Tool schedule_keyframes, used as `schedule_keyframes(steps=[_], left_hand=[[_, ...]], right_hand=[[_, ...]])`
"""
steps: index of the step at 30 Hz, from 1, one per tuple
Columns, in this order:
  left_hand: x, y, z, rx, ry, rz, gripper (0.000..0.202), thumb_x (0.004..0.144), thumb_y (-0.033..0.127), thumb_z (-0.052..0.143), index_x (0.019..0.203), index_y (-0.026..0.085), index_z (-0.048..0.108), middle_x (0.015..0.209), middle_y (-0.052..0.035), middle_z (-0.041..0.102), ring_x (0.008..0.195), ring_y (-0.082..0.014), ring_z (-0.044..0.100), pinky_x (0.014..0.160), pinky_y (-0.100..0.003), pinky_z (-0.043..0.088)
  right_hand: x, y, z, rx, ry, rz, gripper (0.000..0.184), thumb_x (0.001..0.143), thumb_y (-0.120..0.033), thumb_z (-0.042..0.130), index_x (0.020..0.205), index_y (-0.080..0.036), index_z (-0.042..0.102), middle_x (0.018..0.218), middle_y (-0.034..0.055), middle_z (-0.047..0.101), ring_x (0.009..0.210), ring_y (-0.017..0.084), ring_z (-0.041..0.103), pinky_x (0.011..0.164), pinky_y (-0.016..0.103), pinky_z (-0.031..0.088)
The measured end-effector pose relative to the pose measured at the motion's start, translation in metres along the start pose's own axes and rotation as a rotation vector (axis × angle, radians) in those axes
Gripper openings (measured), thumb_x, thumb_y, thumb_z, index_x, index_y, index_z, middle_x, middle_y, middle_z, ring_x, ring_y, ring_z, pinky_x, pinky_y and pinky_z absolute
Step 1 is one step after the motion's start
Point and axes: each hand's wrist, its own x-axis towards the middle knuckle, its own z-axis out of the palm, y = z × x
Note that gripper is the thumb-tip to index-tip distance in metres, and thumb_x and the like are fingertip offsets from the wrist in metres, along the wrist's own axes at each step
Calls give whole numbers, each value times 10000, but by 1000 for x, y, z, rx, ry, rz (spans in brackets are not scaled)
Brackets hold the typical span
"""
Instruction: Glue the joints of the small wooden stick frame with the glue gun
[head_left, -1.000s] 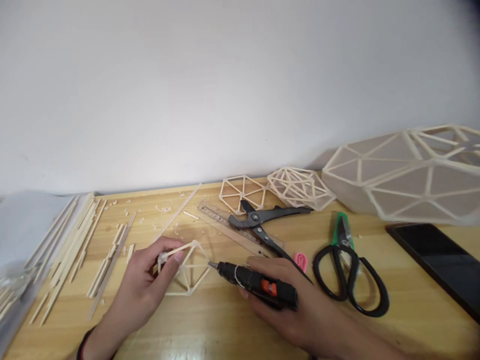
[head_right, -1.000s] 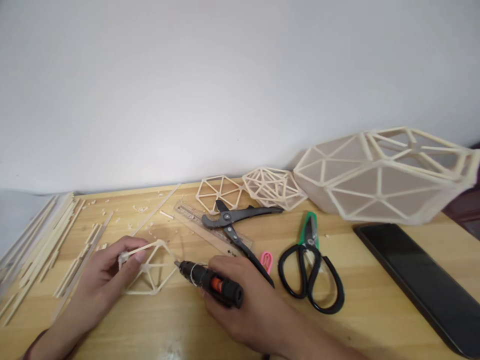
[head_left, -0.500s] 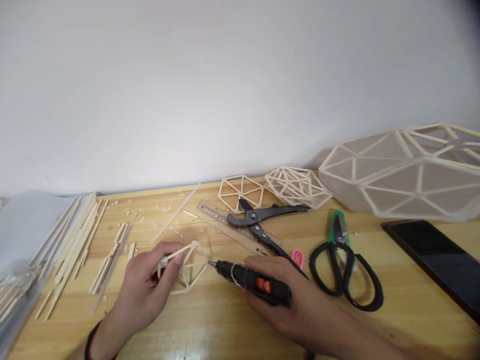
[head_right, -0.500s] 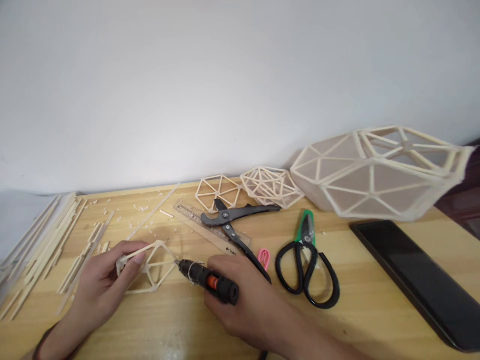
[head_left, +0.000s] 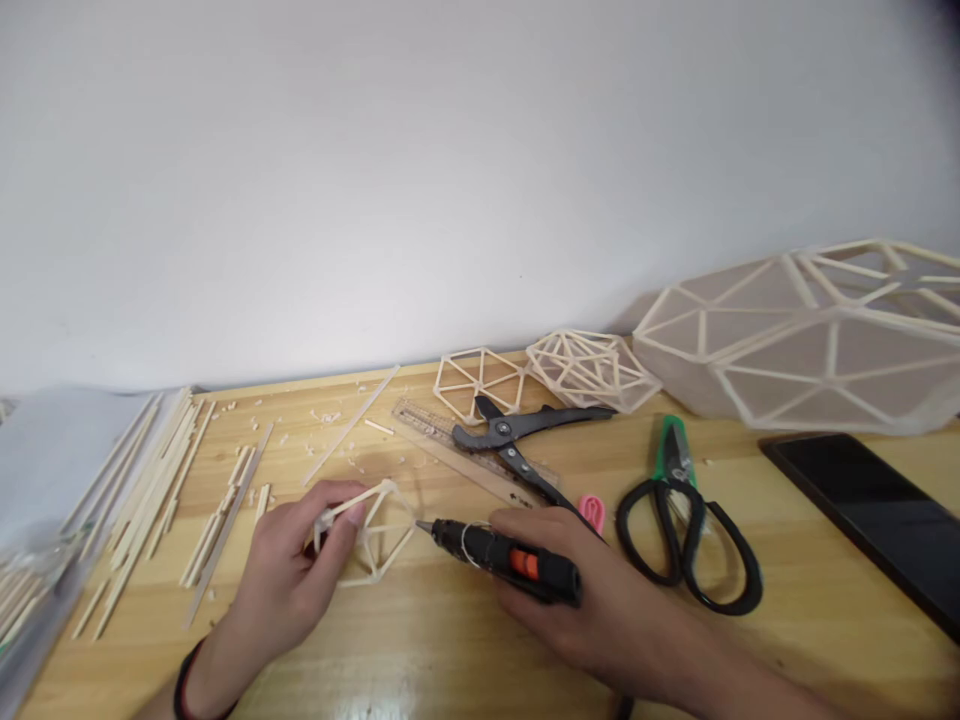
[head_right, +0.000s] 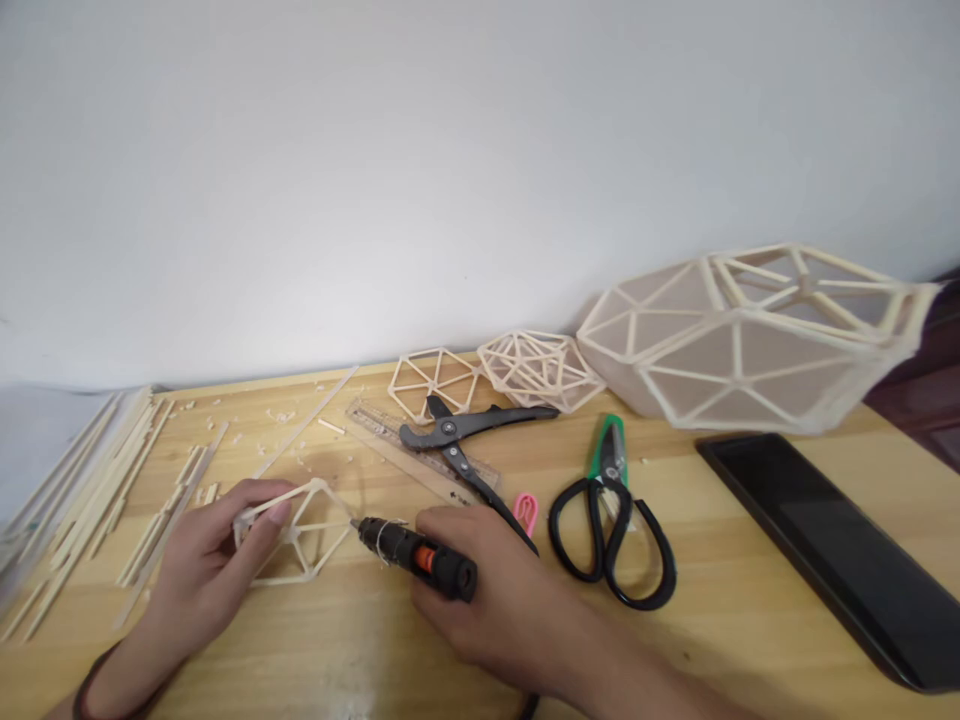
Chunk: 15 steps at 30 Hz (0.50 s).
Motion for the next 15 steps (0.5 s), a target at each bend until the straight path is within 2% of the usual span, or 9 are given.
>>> schedule_keyframes(steps=[7, 12, 15], left_hand=[[2, -1, 1, -18, 7, -34, 135, 982, 225, 576, 1019, 192, 702, 800, 21, 758, 495, -71, 561, 484, -164, 413], [0, -2, 0, -101, -48, -15, 154, 987, 207, 556, 1068, 195, 685, 890, -4, 761, 694, -109, 678, 623, -169, 488], [-2, -2, 0, -153, -96, -12, 151, 989, 209, 558, 1093, 199, 667, 926, -14, 755, 742, -118, 694, 655, -176, 501]], right_hand=[[5, 1, 1, 74, 56, -123, 199, 745, -84, 597, 686, -254, 512, 713, 5, 618, 676, 196, 614, 593, 295, 465], [5, 0, 0, 71, 28, -110, 213, 778, -102, 598, 667, -251, 494, 678, 1, 613, 644, 189, 597, 585, 296, 448], [4, -2, 0, 36, -15, -65, 186, 839, -141, 592, 692, -235, 527, 675, -3, 599, 637, 179, 590, 586, 296, 433]])
